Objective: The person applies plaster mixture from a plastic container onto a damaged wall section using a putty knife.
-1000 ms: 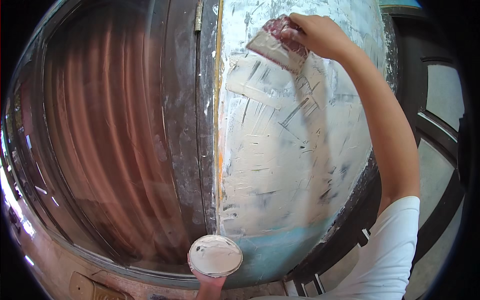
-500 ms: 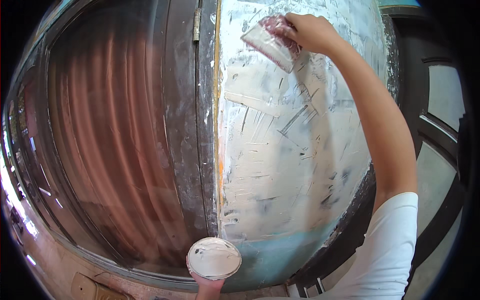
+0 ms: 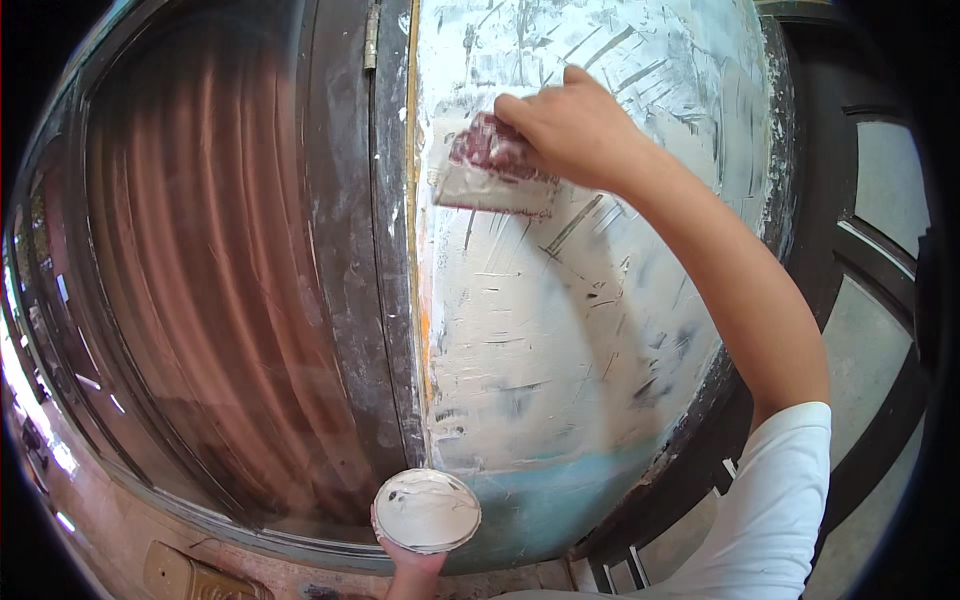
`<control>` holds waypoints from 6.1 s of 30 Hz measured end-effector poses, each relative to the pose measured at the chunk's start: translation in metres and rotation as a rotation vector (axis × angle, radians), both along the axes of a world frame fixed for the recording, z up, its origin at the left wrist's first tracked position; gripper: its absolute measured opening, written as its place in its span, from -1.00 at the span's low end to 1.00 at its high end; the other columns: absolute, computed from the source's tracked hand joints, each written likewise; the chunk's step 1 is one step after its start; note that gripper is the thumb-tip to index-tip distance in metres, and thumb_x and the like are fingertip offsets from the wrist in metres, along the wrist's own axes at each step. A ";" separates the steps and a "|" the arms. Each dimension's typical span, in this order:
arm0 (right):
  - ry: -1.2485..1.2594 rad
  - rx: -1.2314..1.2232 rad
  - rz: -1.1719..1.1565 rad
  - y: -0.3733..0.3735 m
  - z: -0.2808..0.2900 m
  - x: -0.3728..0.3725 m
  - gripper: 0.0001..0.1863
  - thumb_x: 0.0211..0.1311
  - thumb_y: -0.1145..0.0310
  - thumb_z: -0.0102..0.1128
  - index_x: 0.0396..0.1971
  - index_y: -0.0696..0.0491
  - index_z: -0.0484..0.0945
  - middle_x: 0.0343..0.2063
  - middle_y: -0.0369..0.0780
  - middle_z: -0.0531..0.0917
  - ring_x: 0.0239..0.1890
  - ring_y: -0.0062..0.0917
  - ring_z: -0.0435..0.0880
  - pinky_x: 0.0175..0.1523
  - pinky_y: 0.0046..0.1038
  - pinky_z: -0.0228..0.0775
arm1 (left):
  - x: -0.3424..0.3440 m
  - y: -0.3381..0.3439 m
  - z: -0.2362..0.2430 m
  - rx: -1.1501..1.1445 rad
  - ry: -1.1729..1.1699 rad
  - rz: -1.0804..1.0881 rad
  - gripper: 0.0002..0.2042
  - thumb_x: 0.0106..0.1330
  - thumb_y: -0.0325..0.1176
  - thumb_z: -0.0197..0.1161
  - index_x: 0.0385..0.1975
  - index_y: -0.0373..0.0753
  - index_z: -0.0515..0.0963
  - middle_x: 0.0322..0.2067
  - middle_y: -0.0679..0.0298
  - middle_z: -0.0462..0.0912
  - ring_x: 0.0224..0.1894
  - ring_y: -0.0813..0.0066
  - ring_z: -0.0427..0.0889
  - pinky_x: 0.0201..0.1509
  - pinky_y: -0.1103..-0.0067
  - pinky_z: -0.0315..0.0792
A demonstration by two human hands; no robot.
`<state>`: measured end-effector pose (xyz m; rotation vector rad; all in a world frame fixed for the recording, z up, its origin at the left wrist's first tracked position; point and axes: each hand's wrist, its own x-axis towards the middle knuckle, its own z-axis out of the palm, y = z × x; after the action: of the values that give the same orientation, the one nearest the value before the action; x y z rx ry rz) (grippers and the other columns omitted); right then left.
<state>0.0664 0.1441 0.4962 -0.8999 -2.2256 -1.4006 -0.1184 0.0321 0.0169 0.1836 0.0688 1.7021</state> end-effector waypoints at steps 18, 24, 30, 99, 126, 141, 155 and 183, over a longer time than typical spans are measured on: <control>0.076 0.130 -0.204 0.006 0.018 0.005 -0.77 0.25 0.10 0.12 -0.27 -0.07 0.50 -0.52 -0.23 0.66 -0.38 -0.31 0.64 0.04 -0.23 0.27 | 0.016 -0.010 0.001 0.000 0.072 -0.023 -0.29 0.30 0.29 -0.20 0.24 -0.15 0.35 0.21 0.10 0.42 0.23 -0.02 0.39 0.31 0.04 0.25; 0.423 0.298 -0.087 0.004 0.049 0.087 -0.67 0.29 0.07 0.10 -0.16 0.03 0.50 -0.39 -0.14 0.69 -0.29 -0.18 0.65 -0.04 -0.19 0.36 | 0.020 -0.017 -0.001 0.006 0.057 -0.080 -0.30 0.30 0.27 -0.16 0.23 -0.17 0.35 0.23 0.09 0.40 0.25 -0.04 0.36 0.32 0.03 0.23; 0.730 -0.194 0.392 -0.027 -0.081 0.117 -0.59 0.29 0.08 0.15 -0.12 0.14 0.49 -0.40 0.02 0.63 -0.30 -0.08 0.63 -0.21 -0.23 0.44 | 0.037 -0.011 0.012 0.044 -0.013 -0.149 -0.35 0.32 0.21 -0.13 0.21 -0.18 0.38 0.21 0.08 0.42 0.24 -0.05 0.37 0.32 0.02 0.22; 0.443 -0.113 0.926 -0.040 -0.261 0.129 -0.60 -0.23 0.42 0.43 -0.27 0.04 0.54 -0.31 -0.17 0.66 -0.33 -0.23 0.68 -0.39 -0.37 0.55 | 0.132 0.025 0.128 0.354 -0.178 -0.258 -0.45 0.40 0.01 -0.16 0.26 -0.22 0.31 0.27 0.08 0.35 0.30 0.06 0.32 0.39 0.14 0.15; 0.403 -0.143 0.333 0.015 0.014 0.142 -0.69 0.40 0.18 0.03 -0.18 0.16 0.35 -0.42 0.02 0.58 -0.34 -0.03 0.54 -0.20 -0.18 0.35 | 0.104 0.023 0.115 0.178 -0.095 -0.153 -0.42 0.38 0.08 -0.14 0.23 -0.19 0.37 0.25 0.05 0.38 0.29 -0.06 0.33 0.37 0.01 0.17; 0.029 0.042 -0.068 0.021 0.000 0.122 -0.49 0.21 -0.19 0.09 -0.21 -0.01 0.45 -0.55 -0.19 0.66 -0.46 -0.20 0.65 -0.38 -0.23 0.44 | 0.106 0.029 0.101 0.113 -0.067 -0.139 -0.40 0.37 0.14 -0.15 0.23 -0.17 0.38 0.25 0.09 0.39 0.29 -0.04 0.34 0.36 0.00 0.17; 0.194 0.200 -0.154 0.019 0.076 0.112 -0.54 0.27 -0.05 0.08 -0.15 0.07 0.45 -0.38 -0.04 0.67 -0.29 -0.12 0.66 -0.21 -0.14 0.47 | 0.107 0.027 0.105 0.158 -0.025 -0.147 -0.36 0.33 0.21 -0.14 0.22 -0.14 0.39 0.23 0.12 0.43 0.27 0.00 0.37 0.36 0.05 0.20; 0.179 0.010 0.015 0.006 0.000 0.116 -0.55 0.23 -0.07 0.16 -0.17 0.00 0.36 -0.45 -0.12 0.64 -0.35 -0.16 0.65 -0.30 -0.18 0.42 | 0.087 0.007 0.094 0.071 -0.012 -0.049 -0.40 0.35 0.17 -0.16 0.18 -0.13 0.43 0.17 0.14 0.49 0.21 0.03 0.44 0.33 0.09 0.26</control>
<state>0.1823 0.1499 0.4958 -0.9636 -2.0859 -1.2707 -0.0319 0.0392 0.1106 0.2260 -0.0052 1.6581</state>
